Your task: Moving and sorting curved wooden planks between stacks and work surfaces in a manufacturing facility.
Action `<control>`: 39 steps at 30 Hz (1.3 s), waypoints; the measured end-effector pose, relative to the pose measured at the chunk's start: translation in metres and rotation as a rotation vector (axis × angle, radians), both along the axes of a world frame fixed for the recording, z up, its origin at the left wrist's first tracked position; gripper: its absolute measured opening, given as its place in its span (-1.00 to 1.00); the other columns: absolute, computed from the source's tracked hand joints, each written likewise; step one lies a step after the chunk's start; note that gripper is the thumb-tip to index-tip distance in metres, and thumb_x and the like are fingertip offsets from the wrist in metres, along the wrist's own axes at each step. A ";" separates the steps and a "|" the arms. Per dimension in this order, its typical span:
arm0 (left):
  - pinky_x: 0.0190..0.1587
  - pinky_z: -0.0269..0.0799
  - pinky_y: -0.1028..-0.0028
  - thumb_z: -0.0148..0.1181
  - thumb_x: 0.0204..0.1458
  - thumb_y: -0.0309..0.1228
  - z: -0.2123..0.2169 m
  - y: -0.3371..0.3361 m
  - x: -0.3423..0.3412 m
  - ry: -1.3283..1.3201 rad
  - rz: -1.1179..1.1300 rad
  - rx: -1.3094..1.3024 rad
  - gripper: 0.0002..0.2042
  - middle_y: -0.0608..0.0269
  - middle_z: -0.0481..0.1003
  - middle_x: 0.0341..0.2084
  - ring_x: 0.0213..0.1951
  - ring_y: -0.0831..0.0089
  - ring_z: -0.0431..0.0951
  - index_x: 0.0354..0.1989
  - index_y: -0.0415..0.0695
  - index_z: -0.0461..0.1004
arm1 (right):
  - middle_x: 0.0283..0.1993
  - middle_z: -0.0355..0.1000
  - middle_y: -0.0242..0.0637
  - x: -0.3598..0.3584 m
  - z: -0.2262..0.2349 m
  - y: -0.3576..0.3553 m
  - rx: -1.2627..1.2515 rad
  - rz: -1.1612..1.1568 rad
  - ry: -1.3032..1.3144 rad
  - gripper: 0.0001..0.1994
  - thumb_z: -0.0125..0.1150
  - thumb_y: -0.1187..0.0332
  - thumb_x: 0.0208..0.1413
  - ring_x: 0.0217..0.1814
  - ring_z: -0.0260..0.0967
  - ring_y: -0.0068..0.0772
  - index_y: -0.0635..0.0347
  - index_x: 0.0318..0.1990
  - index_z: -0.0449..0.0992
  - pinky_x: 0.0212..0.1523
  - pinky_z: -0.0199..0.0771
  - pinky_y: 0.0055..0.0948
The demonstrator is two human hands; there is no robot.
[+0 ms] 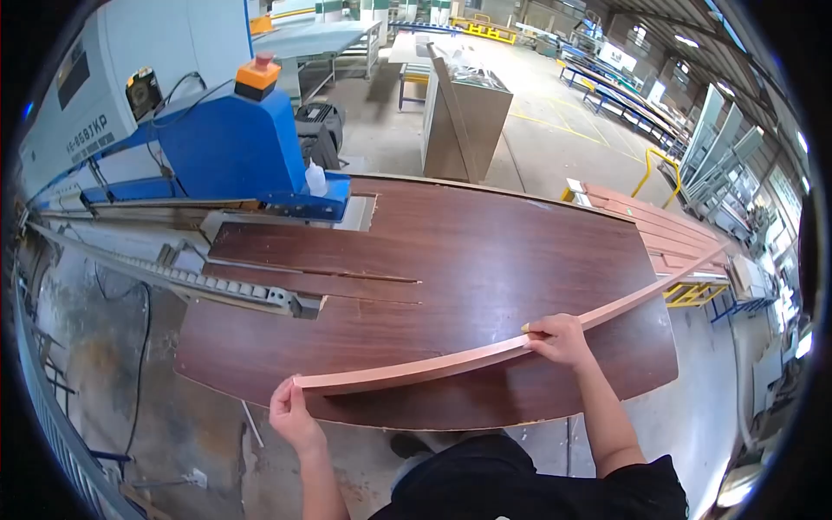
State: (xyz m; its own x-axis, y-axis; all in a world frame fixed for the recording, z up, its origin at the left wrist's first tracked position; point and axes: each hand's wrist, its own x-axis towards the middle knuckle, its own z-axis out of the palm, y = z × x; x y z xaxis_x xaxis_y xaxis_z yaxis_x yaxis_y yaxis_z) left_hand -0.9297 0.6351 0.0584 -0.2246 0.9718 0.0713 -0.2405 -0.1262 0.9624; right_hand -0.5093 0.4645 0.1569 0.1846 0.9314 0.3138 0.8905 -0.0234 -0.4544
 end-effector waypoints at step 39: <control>-0.14 0.37 0.61 0.13 0.11 -0.64 0.019 0.004 -0.007 0.226 0.030 0.084 -0.84 0.34 0.37 -0.28 -0.24 0.60 0.38 -0.16 -0.20 0.37 | -0.46 0.53 -0.30 0.003 0.000 -0.005 0.038 0.018 -0.065 -0.76 0.40 0.16 -0.14 -0.42 0.50 -0.23 0.08 -0.36 0.64 -0.38 0.47 -0.34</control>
State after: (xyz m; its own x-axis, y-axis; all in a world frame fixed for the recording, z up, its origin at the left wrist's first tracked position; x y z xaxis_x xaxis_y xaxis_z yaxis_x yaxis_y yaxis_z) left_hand -0.9367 0.6394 0.0771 -0.2223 0.9536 0.2031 -0.0149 -0.2116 0.9772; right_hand -0.5064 0.4595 0.1572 0.1458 0.9217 0.3596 0.9183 0.0091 -0.3957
